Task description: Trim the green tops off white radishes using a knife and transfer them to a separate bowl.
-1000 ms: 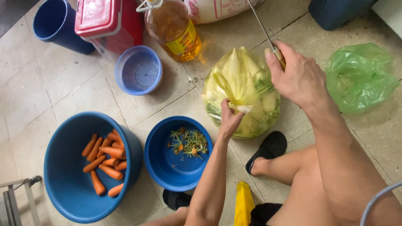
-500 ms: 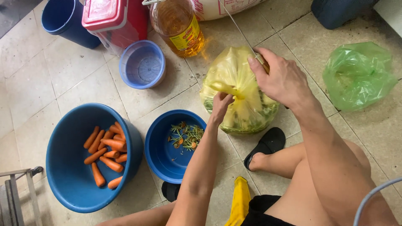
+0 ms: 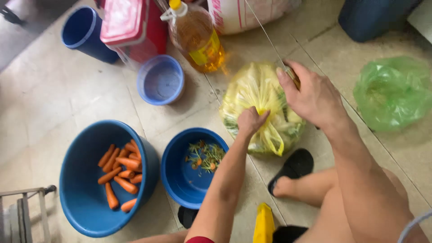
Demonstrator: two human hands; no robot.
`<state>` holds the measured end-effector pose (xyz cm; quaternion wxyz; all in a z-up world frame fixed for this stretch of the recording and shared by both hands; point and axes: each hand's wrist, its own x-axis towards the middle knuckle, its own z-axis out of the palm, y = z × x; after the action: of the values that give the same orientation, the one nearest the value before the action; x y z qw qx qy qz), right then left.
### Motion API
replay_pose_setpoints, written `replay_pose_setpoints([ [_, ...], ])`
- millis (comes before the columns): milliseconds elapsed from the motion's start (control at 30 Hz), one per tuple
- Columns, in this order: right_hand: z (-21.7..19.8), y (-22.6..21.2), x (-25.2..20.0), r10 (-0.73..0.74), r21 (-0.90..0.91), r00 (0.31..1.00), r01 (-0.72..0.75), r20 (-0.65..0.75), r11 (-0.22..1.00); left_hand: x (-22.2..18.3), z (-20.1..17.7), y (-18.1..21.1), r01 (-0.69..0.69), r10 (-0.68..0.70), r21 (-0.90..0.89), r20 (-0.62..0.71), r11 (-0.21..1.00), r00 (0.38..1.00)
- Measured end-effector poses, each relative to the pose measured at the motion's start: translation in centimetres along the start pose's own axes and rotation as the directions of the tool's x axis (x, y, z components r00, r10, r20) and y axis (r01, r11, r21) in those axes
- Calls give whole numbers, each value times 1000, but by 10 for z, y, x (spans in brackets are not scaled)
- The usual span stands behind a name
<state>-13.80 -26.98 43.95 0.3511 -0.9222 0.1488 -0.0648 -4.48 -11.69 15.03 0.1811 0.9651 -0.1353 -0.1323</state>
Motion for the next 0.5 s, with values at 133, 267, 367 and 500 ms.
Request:
replay_pose_setpoints([
  [133, 6, 6, 7, 67, -14, 998, -67, 14, 998, 50, 45, -28, -104, 100, 62, 62, 993, 993],
  [267, 9, 9, 17, 196, -32, 975, -194, 102, 981, 47, -10, -23, -326, 326, 0, -50, 945, 944],
  [367, 7, 23, 19, 216, -44, 970, -212, 112, 976, 42, -46, -13, -273, 192, -554, -200, 787, 961],
  [500, 18, 44, 24, 190, -7, 979, -190, 72, 982, 15, -93, -3, -301, 149, -787, -262, 538, 953],
])
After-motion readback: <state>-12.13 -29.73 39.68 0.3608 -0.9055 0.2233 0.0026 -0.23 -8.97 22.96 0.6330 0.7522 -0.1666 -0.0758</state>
